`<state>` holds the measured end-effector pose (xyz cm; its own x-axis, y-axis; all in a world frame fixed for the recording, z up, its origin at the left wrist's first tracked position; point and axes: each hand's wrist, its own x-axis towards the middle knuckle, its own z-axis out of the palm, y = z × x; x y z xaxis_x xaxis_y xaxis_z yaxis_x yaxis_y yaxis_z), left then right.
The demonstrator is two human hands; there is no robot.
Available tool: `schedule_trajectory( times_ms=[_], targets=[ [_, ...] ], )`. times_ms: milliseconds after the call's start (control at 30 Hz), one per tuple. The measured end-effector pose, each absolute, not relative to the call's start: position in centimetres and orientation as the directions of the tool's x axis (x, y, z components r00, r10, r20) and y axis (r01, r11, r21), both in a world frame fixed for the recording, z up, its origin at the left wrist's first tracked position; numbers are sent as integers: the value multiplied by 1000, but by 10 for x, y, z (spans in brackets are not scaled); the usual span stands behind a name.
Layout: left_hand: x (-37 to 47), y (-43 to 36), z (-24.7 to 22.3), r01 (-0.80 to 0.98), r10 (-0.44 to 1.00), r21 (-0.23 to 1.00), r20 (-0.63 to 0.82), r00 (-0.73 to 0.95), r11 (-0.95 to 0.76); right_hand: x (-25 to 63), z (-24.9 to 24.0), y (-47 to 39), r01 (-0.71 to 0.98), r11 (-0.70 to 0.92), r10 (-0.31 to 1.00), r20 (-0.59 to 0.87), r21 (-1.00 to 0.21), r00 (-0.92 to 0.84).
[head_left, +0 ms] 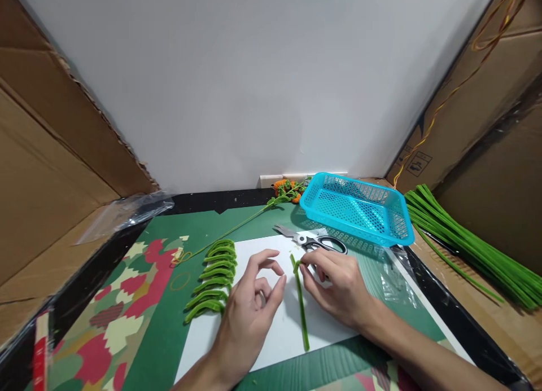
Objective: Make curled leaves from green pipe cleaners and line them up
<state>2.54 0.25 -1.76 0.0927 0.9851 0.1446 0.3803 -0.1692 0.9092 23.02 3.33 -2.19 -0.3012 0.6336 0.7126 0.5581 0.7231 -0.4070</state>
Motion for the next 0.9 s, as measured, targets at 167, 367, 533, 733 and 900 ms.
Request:
schedule_trajectory(
  times_ms=[167,367,533,733,900],
  targets=[
    [27,3,-17,419,982,896,85,171,-151,230,-23,33,546,737,628,703,-399,-334],
    [29,4,-14,487,979,851,143,148,-198,230,-23,31,530,748,623,697,-399,-354],
    [29,4,-13,501,960,829,143,239,-248,230,-26,32,534,758,611,694,-374,-381],
    [29,0,-14,543,963,801,154,222,-253,232,-27,31,528,766,610,674,-367,-416],
    [29,0,-10,519,965,826,110,236,-221,232,-26,29,519,799,566,671,-303,-479]
  ],
)
